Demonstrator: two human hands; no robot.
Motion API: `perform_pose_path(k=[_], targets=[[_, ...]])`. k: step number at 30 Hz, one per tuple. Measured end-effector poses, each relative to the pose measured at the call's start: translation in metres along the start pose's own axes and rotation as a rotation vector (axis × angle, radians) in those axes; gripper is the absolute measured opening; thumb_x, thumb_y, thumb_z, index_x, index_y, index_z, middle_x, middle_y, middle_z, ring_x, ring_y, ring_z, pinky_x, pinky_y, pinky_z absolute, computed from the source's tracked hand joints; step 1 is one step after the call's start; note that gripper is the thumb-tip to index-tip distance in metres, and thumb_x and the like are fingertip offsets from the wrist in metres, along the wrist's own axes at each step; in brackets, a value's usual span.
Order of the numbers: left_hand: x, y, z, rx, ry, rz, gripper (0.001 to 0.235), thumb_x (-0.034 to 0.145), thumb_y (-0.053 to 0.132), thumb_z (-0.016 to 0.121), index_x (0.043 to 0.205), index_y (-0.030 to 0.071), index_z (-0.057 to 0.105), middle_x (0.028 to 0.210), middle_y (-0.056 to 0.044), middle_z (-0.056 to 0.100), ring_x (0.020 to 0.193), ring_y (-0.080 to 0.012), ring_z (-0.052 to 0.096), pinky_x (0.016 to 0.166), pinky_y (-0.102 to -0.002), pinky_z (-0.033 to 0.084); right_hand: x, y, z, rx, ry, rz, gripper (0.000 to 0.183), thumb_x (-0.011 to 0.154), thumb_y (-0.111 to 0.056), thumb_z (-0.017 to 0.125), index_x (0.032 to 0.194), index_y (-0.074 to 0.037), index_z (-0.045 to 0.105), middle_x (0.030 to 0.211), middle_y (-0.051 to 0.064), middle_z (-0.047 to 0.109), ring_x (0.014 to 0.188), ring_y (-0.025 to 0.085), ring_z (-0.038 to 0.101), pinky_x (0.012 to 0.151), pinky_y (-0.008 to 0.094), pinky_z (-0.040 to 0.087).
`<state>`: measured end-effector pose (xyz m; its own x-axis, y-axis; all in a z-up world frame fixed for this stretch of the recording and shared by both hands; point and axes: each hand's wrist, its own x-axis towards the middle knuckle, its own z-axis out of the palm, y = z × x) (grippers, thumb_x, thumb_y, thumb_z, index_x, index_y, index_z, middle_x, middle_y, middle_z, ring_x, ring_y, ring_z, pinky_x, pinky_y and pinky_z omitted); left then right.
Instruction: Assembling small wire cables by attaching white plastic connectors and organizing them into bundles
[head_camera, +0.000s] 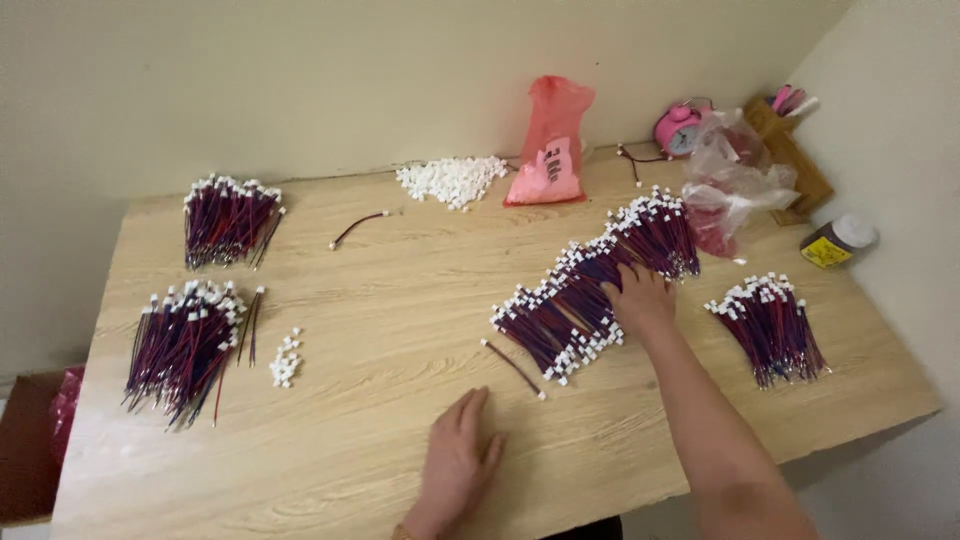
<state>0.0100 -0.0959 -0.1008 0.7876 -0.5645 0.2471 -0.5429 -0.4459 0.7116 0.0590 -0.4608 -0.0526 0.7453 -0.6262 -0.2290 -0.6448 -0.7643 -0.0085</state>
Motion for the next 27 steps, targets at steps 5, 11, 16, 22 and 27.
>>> perform_pose_path(k=[5, 11, 16, 22, 27], targets=[[0.042, 0.03, 0.02, 0.064, 0.028, 0.037, 0.063, 0.085, 0.031, 0.067, 0.134, 0.0, 0.045, 0.12, -0.02, 0.06, 0.101, -0.0359, 0.056, 0.09, -0.046, 0.043, -0.019, -0.014, -0.007, -0.003, 0.001, -0.038, 0.061, 0.097, -0.055, 0.025, 0.148, -0.023, 0.033, 0.15, 0.012, 0.035, 0.134, 0.036, 0.033, 0.108, 0.055, 0.027], [0.081, 0.033, 0.05, 0.196, 0.001, -0.096, 0.062, 0.089, 0.041, 0.06, 0.134, 0.001, 0.045, 0.125, -0.019, 0.057, 0.104, -0.0354, 0.054, 0.09, -0.046, 0.042, -0.053, -0.049, -0.005, 0.034, 0.008, -0.09, 0.059, 0.097, -0.054, 0.025, 0.146, -0.023, 0.035, 0.149, 0.016, 0.032, 0.134, 0.04, 0.031, 0.106, 0.06, 0.029], [0.093, 0.039, 0.037, 0.231, 0.041, -0.214, 0.067, 0.086, 0.041, 0.062, 0.138, 0.004, 0.043, 0.135, -0.024, 0.05, 0.11, -0.0383, 0.053, 0.095, -0.049, 0.041, -0.084, -0.087, -0.004, 0.071, -0.085, -0.178, 0.061, 0.099, -0.054, 0.023, 0.148, -0.02, 0.03, 0.148, 0.017, 0.033, 0.128, 0.037, 0.036, 0.102, 0.049, 0.037], [0.089, 0.009, 0.037, 0.257, 0.264, -0.146, 0.066, 0.081, 0.036, 0.068, 0.134, 0.003, 0.047, 0.137, -0.028, 0.048, 0.118, -0.0445, 0.048, 0.1, -0.052, 0.037, -0.073, -0.082, 0.017, 0.247, 0.113, -0.415, 0.056, 0.099, -0.05, 0.027, 0.14, -0.016, 0.044, 0.135, 0.009, 0.049, 0.125, 0.028, 0.043, 0.105, 0.051, 0.026], [0.073, 0.013, 0.024, 0.09, 0.081, -0.244, 0.066, 0.092, 0.042, 0.051, 0.144, 0.005, 0.034, 0.155, -0.014, 0.028, 0.14, -0.0302, 0.028, 0.115, -0.05, 0.021, -0.046, -0.054, 0.003, 0.375, 0.061, -0.156, 0.052, 0.099, -0.044, 0.035, 0.141, -0.014, 0.042, 0.138, 0.012, 0.045, 0.122, 0.03, 0.042, 0.101, 0.048, 0.036]])
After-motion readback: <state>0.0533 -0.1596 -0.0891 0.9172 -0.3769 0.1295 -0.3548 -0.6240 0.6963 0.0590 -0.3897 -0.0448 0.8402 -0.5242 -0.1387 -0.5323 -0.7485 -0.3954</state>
